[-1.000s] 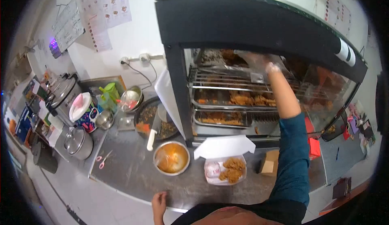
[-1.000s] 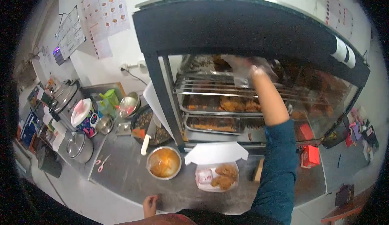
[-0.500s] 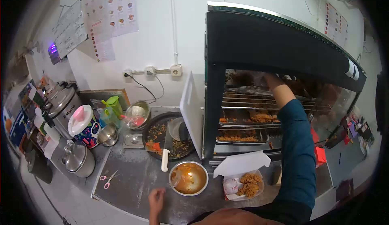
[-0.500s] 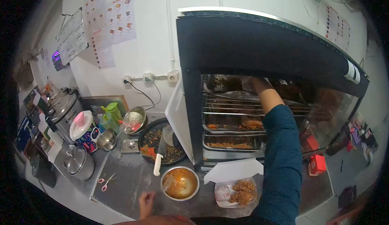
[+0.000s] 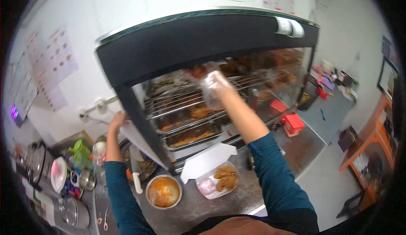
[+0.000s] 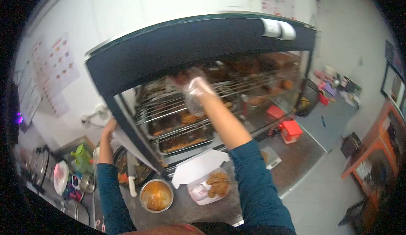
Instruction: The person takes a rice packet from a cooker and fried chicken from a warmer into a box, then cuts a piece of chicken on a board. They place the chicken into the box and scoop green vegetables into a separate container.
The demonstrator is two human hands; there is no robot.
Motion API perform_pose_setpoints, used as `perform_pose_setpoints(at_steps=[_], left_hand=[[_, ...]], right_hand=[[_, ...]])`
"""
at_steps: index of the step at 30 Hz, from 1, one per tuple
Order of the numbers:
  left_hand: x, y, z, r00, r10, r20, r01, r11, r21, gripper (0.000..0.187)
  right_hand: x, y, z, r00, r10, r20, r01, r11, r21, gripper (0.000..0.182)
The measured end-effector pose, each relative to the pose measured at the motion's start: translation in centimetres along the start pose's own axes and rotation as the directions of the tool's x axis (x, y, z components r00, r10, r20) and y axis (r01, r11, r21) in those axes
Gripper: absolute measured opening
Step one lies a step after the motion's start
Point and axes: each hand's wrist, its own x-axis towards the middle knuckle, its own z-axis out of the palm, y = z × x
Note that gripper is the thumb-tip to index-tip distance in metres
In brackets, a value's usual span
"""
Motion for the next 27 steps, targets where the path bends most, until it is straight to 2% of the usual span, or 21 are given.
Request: perform_pose_setpoints(at_steps=[1, 2, 3, 4, 6, 8, 9, 11, 12, 14, 15, 17, 19, 20, 21, 22, 23, 24, 25, 26, 27], left_hand=[[0.4, -0.2, 0.5, 0.998, 0.017, 0.055, -0.013, 0.997, -0.070, 0.026], [-0.1, 0.6, 1.8, 0.991, 0.009, -0.130, -0.033, 0.982, -0.188, 0.027], [-2.7, 3.8, 2.7, 0.994, 0.000, -0.113, -0.026, 0.973, -0.228, 0.029], [-2.6, 3.6, 3.1, 0.987, -0.069, -0.149, 0.026, 0.961, -0.276, 0.031], [-2.7, 3.0, 2.8, 0.986, -0.003, -0.165, -0.028, 0.982, -0.185, 0.029], [-2.2, 0.5, -0.2, 0.990, 0.005, -0.144, -0.037, 0.975, -0.220, 0.027], [-1.9, -0.9, -2.2, 0.992, 0.010, -0.124, -0.043, 0.962, -0.268, 0.025], [-2.4, -0.9, -3.6, 0.996, 0.017, -0.089, -0.049, 0.927, -0.372, 0.021], [-4.0, 0.0, -5.0, 0.990, 0.033, -0.136, -0.083, 0.922, -0.379, 0.023], [-10.5, 6.6, -8.6, 0.981, 0.029, -0.189, -0.095, 0.932, -0.349, 0.031], [-13.3, 9.1, -10.2, 0.981, 0.008, -0.196, -0.070, 0.948, -0.311, 0.037], [-17.2, 9.5, -16.1, 0.972, -0.011, -0.236, -0.102, 0.882, -0.460, 0.034], [-24.1, 15.3, -16.4, 0.922, -0.039, -0.386, -0.196, 0.813, -0.548, 0.042], [-27.0, 17.5, -17.0, 0.902, -0.063, -0.426, -0.202, 0.812, -0.548, 0.045], [-29.2, 18.3, -19.0, 0.923, -0.068, -0.378, -0.174, 0.802, -0.571, 0.044], [-31.4, 22.0, -16.5, 0.875, -0.169, -0.453, -0.161, 0.781, -0.603, 0.044], [-32.9, 21.4, -18.4, 0.898, -0.204, -0.390, -0.122, 0.737, -0.665, 0.041], [-34.2, 21.4, -18.8, 0.881, -0.274, -0.385, -0.042, 0.765, -0.642, 0.039], [-35.4, 20.3, -19.5, 0.891, -0.310, -0.331, -0.028, 0.692, -0.722, 0.037], [-36.2, 18.9, -19.8, 0.899, -0.353, -0.259, 0.070, 0.700, -0.711, 0.035], [-36.8, 17.4, -20.0, 0.885, -0.415, -0.213, 0.204, 0.755, -0.623, 0.035]], right_hand=[[-3.7, 4.8, 2.2, 0.947, -0.322, 0.010, 0.252, 0.720, -0.646, 0.029], [-4.6, 5.4, 2.2, 0.903, -0.427, -0.047, 0.278, 0.664, -0.694, 0.027], [-5.7, 5.1, 2.2, 0.903, -0.422, -0.078, 0.274, 0.706, -0.654, 0.024], [-6.3, 4.3, 1.8, 0.866, -0.472, -0.167, 0.241, 0.684, -0.689, 0.024], [-7.5, 1.8, 0.2, 0.979, -0.159, -0.127, 0.058, 0.815, -0.576, 0.027], [-11.3, 2.4, 0.7, 0.989, -0.118, -0.094, 0.024, 0.737, -0.675, 0.029], [-13.0, 3.1, 0.9, 0.974, -0.202, -0.099, 0.070, 0.692, -0.719, 0.030], [-15.7, 2.9, -0.1, 0.995, -0.100, -0.010, 0.061, 0.682, -0.729, 0.033], [-16.8, 2.5, -0.8, 0.999, -0.026, 0.025, 0.036, 0.681, -0.731, 0.034], [-19.7, 3.5, -0.3, 0.997, -0.006, -0.071, -0.047, 0.694, -0.718, 0.037], [-20.7, 3.9, -0.7, 1.000, 0.002, -0.021, -0.017, 0.663, -0.748, 0.038], [-22.3, 4.2, -1.8, 0.999, 0.046, 0.009, -0.022, 0.642, -0.767, 0.038], [-23.5, 4.4, -3.6, 0.986, 0.166, -0.028, -0.136, 0.685, -0.715, 0.043], [-24.0, 4.9, -4.4, 0.991, 0.101, -0.083, -0.129, 0.657, -0.743, 0.044], [-23.6, 4.7, -6.6, 0.987, 0.143, -0.069, -0.145, 0.638, -0.756, 0.044], [-24.7, 6.2, -6.1, 0.991, 0.028, -0.134, -0.126, 0.571, -0.811, 0.043], [-25.2, 6.7, -6.9, 0.964, 0.037, -0.262, -0.230, 0.607, -0.761, 0.045], [-25.5, 7.6, -7.8, 0.979, 0.065, -0.192, -0.197, 0.538, -0.820, 0.044], [-25.8, 8.4, -10.0, 0.990, 0.045, 0.135, 0.137, -0.037, -0.990, 0.043], [-25.5, 10.2, -9.3, 0.971, -0.002, -0.239, -0.218, 0.399, -0.891, 0.044], [-25.0, 11.4, -10.0, 0.968, 0.055, -0.245, -0.248, 0.373, -0.894, 0.045]])
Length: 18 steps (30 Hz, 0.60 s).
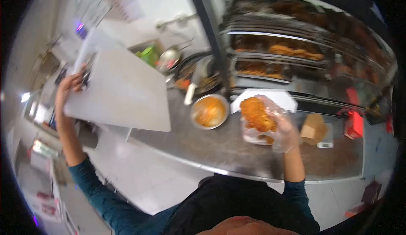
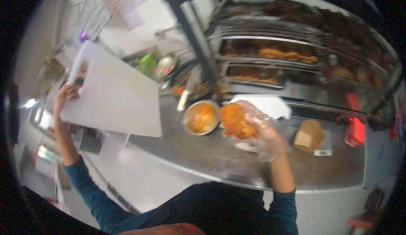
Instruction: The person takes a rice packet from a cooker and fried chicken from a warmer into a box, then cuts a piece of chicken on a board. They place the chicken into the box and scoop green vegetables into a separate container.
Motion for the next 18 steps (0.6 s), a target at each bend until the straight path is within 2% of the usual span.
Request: perform_pose_setpoints(at_steps=[1, 3, 4, 5, 7, 9, 11, 12, 13, 14, 15, 16, 17, 18], left_hand=[[-1.5, -1.5, 3.3, 0.991, 0.032, -0.128, -0.013, 0.989, 0.145, 0.033], [0.1, -6.3, -2.3, 0.984, 0.105, -0.141, -0.033, 0.898, 0.439, 0.026], [-0.3, -6.9, -1.5, 1.000, 0.025, 0.008, -0.025, 0.819, 0.574, 0.028], [-0.2, -8.6, -1.4, 0.998, 0.009, -0.058, 0.023, 0.843, 0.537, 0.031], [1.0, -10.8, -4.6, 0.989, -0.133, 0.068, 0.084, 0.872, 0.483, 0.037], [1.9, -12.8, -8.0, 0.975, -0.200, 0.094, 0.181, 0.967, 0.179, 0.036], [2.7, -14.5, -12.2, 0.978, -0.181, 0.107, 0.163, 0.973, 0.162, 0.035], [3.3, -15.5, -14.5, 0.979, -0.161, 0.123, 0.143, 0.979, 0.146, 0.035], [4.0, -17.1, -16.9, 0.978, -0.173, 0.120, 0.156, 0.978, 0.140, 0.035], [4.8, -19.1, -19.2, 0.975, -0.209, 0.075, 0.190, 0.962, 0.198, 0.033], [5.7, -21.4, -21.5, 0.971, -0.238, 0.034, 0.221, 0.941, 0.257, 0.032], [6.6, -24.4, -23.7, 0.967, -0.252, 0.039, 0.226, 0.916, 0.331, 0.029], [7.3, -28.0, -25.9, 0.962, -0.269, 0.046, 0.228, 0.887, 0.402, 0.027], [8.3, -32.8, -28.2, 0.947, -0.315, 0.066, 0.251, 0.850, 0.463, 0.025]], right_hand=[[0.8, 1.4, 0.9, 0.999, 0.021, 0.046, -0.020, 0.999, -0.030, 0.045], [2.6, 4.2, 3.6, 0.996, 0.051, 0.067, -0.047, 0.997, -0.056, 0.047], [2.9, 5.2, 4.3, 0.998, 0.018, 0.068, -0.011, 0.995, -0.098, 0.049], [4.1, 6.7, 5.4, 0.998, 0.023, 0.066, -0.016, 0.996, -0.093, 0.049], [6.5, 10.1, 6.9, 0.998, 0.056, -0.001, -0.053, 0.954, -0.296, 0.051], [8.4, 13.6, 8.2, 0.995, 0.093, -0.040, -0.100, 0.966, -0.239, 0.048], [9.9, 16.4, 9.7, 0.957, 0.283, 0.059, -0.276, 0.956, -0.103, 0.045], [11.0, 19.3, 9.1, 0.938, 0.325, 0.120, -0.318, 0.945, -0.071, 0.041], [11.8, 20.3, 10.2, 0.935, 0.337, 0.113, -0.331, 0.941, -0.071, 0.041], [12.7, 21.4, 11.7, 0.949, 0.305, 0.075, -0.256, 0.890, -0.376, 0.042], [13.6, 22.4, 13.2, 0.965, 0.258, 0.052, -0.165, 0.746, -0.645, 0.042], [14.6, 24.7, 14.0, 0.992, 0.109, 0.066, -0.023, 0.662, -0.749, 0.040], [15.5, 26.0, 15.2, 0.992, 0.110, 0.055, -0.032, 0.660, -0.751, 0.040], [16.5, 27.0, 16.4, 0.988, 0.132, 0.076, -0.012, 0.566, -0.824, 0.036]])
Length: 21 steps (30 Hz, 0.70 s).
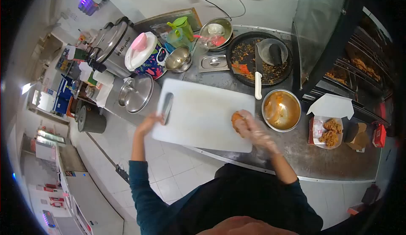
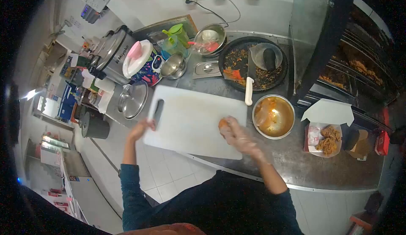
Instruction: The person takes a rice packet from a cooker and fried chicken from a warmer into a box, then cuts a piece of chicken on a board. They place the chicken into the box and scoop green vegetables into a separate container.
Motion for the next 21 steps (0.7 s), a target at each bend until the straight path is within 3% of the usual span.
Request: perform_pose_setpoints(at_steps=[1, 3, 4, 5, 6, 7, 9, 10, 12, 13, 14, 15, 17, 21], left_hand=[[1.7, -3.8, 0.1, 0.999, -0.034, 0.039, 0.031, 0.998, 0.063, 0.023], [3.3, -6.0, 3.2, 0.982, -0.176, -0.061, 0.186, 0.932, 0.311, 0.025], [5.1, -9.6, 4.0, 0.987, -0.145, -0.076, 0.161, 0.940, 0.301, 0.028], [7.3, -12.3, 5.0, 0.990, -0.113, -0.088, 0.134, 0.947, 0.291, 0.030], [6.3, -8.0, 6.8, 0.989, -0.012, -0.144, 0.098, 0.786, 0.610, 0.033], [7.4, -7.4, 7.8, 0.992, 0.005, -0.124, 0.072, 0.792, 0.607, 0.033], [9.0, -6.7, 9.7, 0.971, 0.044, -0.236, 0.174, 0.550, 0.817, 0.033], [8.6, -2.4, 11.7, 0.954, 0.098, -0.283, 0.205, 0.476, 0.855, 0.034], [13.7, -1.5, 15.4, 0.884, 0.437, -0.165, -0.120, 0.555, 0.823, 0.038], [13.2, 4.8, 18.5, 0.812, 0.576, -0.095, -0.332, 0.589, 0.737, 0.040], [13.1, 9.7, 22.3, 0.885, 0.402, -0.234, -0.225, 0.810, 0.541, 0.038], [14.0, 12.5, 25.5, 0.831, 0.513, -0.215, -0.386, 0.810, 0.442, 0.041], [16.1, 15.6, 30.6, 0.957, 0.258, -0.132, -0.155, 0.842, 0.517, 0.053], [18.6, 15.0, 33.1, 0.985, 0.154, -0.073, -0.080, 0.799, 0.596, 0.050]], right_hand=[[1.1, -0.1, 1.3, 0.999, 0.000, 0.033, 0.004, 0.992, -0.123, 0.032], [4.3, 4.8, 5.7, 0.999, 0.001, 0.050, 0.016, 0.940, -0.342, 0.034], [4.8, 5.1, 6.9, 0.989, -0.127, 0.072, 0.145, 0.790, -0.596, 0.036], [4.6, 5.8, 7.9, 0.964, -0.233, 0.129, 0.241, 0.555, -0.796, 0.039], [4.6, 10.0, 9.6, 0.915, -0.343, 0.215, 0.345, 0.384, -0.856, 0.044], [4.2, 9.5, 9.4, 0.921, -0.334, 0.200, 0.324, 0.373, -0.870, 0.044], [3.4, 6.6, 8.6, 0.968, -0.206, 0.142, 0.228, 0.493, -0.839, 0.051], [3.2, 6.1, 7.9, 0.977, -0.133, 0.166, 0.211, 0.529, -0.822, 0.054], [2.6, 5.2, 6.4, 0.974, -0.161, 0.159, 0.223, 0.571, -0.790, 0.052], [2.1, 4.8, 5.6, 0.968, -0.198, 0.153, 0.245, 0.620, -0.746, 0.051], [1.5, 4.4, 4.9, 0.968, -0.192, 0.163, 0.248, 0.612, -0.751, 0.051], [0.7, 4.0, 4.2, 0.970, -0.204, 0.133, 0.235, 0.639, -0.732, 0.046], [-1.2, 3.5, 2.9, 0.971, -0.210, 0.118, 0.230, 0.664, -0.712, 0.042], [-6.0, 5.2, 0.5, 0.971, -0.237, -0.025, 0.172, 0.768, -0.617, 0.026]])
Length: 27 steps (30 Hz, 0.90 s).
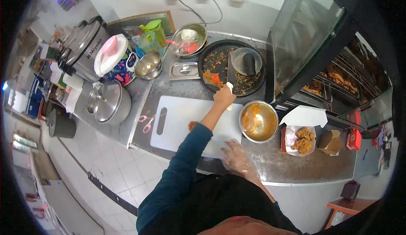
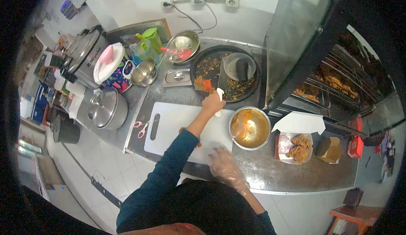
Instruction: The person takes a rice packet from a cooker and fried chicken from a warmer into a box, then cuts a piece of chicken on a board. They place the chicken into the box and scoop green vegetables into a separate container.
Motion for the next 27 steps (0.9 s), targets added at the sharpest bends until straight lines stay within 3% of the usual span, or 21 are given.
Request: perform_pose_setpoints(at_steps=[2, 4, 6, 7, 9, 10, 12, 13, 15, 16, 17, 18, 19, 20, 21, 22, 23, 25, 27], left_hand=[[-1.8, -2.3, -2.6, 0.998, -0.028, 0.064, 0.031, 0.999, -0.038, 0.050], [-4.9, -6.5, -4.5, 0.981, 0.194, 0.002, -0.184, 0.932, -0.313, 0.043], [-10.3, -8.9, -7.4, 0.985, 0.167, -0.048, -0.162, 0.781, -0.603, 0.034], [-12.1, -10.0, -8.2, 0.989, 0.141, -0.053, -0.144, 0.787, -0.600, 0.034], [-15.1, -11.9, -8.9, 0.994, 0.010, 0.111, 0.105, 0.245, -0.964, 0.029], [-16.0, -12.8, -8.6, 0.994, -0.015, 0.108, 0.109, 0.241, -0.964, 0.029], [-17.2, -15.2, -7.2, 0.926, -0.363, -0.103, 0.204, 0.710, -0.674, 0.032], [-17.9, -18.2, -4.2, 0.890, -0.254, -0.378, 0.021, 0.853, -0.522, 0.027], [-21.0, -17.8, -4.5, 0.894, -0.267, -0.359, 0.074, 0.880, -0.470, 0.023], [-22.2, -17.4, -4.9, 0.888, -0.277, -0.367, 0.081, 0.879, -0.469, 0.023], [-23.4, -16.9, -5.3, 0.933, -0.224, -0.283, 0.111, 0.924, -0.366, 0.022], [-24.2, -16.4, -5.9, 0.966, -0.181, -0.184, 0.129, 0.957, -0.260, 0.021], [-24.6, -15.5, -6.8, 0.962, -0.196, -0.188, 0.142, 0.953, -0.266, 0.021], [-24.7, -14.5, -7.9, 0.983, -0.158, -0.093, 0.147, 0.982, -0.116, 0.019], [-24.5, -14.0, -8.5, 0.991, -0.131, 0.010, 0.131, 0.991, 0.035, 0.016], [-24.0, -14.4, -8.3, 0.990, -0.140, 0.005, 0.140, 0.990, 0.031, 0.016], [-23.4, -15.1, -7.8, 0.993, -0.122, -0.003, 0.121, 0.984, 0.133, 0.014], [-22.9, -15.6, -7.9, 0.995, -0.102, -0.014, 0.103, 0.967, 0.233, 0.013], [-22.3, -16.0, -8.9, 0.999, -0.042, 0.002, 0.040, 0.963, 0.265, 0.011]], right_hand=[[-1.9, 1.1, -0.3, 0.999, 0.028, -0.040, -0.025, 0.997, 0.072, 0.022], [-3.3, 1.7, -0.5, 0.988, 0.142, -0.067, -0.132, 0.983, 0.131, 0.020], [-3.1, 1.7, -1.0, 0.984, 0.180, -0.001, -0.176, 0.962, 0.211, 0.020], [-2.6, 1.7, -1.1, 0.973, 0.226, 0.042, -0.229, 0.936, 0.266, 0.021], [-0.7, 1.3, -1.1, 0.972, 0.209, 0.104, -0.232, 0.921, 0.313, 0.022], [0.4, 1.1, -0.9, 0.968, 0.206, 0.144, -0.244, 0.905, 0.347, 0.024], [3.1, 2.6, 3.1, 0.989, 0.148, -0.003, -0.146, 0.976, 0.164, 0.025], [4.3, 3.2, 4.3, 0.995, 0.101, -0.019, -0.097, 0.987, 0.126, 0.027], [7.6, 2.7, 4.7, 0.999, 0.037, -0.036, -0.034, 0.995, 0.094, 0.029], [9.6, 1.4, 3.8, 0.971, 0.187, -0.149, -0.135, 0.943, 0.304, 0.030], [11.4, 0.7, 3.5, 0.910, 0.352, -0.219, -0.202, 0.837, 0.509, 0.032], [13.0, 1.6, 4.1, 0.909, 0.275, -0.311, -0.121, 0.892, 0.436, 0.032], [14.6, 2.5, 4.7, 0.899, 0.190, -0.395, -0.042, 0.934, 0.354, 0.031], [16.2, 2.1, 4.3, 0.905, 0.182, -0.384, -0.038, 0.934, 0.355, 0.031], [17.7, 1.7, 3.8, 0.957, 0.058, -0.286, 0.025, 0.960, 0.278, 0.032], [19.1, 1.4, 3.4, 0.982, -0.063, -0.177, 0.100, 0.973, 0.207, 0.032], [20.2, 2.1, 4.9, 0.983, -0.069, -0.170, 0.104, 0.972, 0.209, 0.032], [21.6, 4.4, 9.4, 0.944, -0.328, 0.046, 0.330, 0.941, -0.073, 0.033], [22.2, 4.9, 10.7, 0.953, -0.292, 0.084, 0.291, 0.956, 0.020, 0.037]])
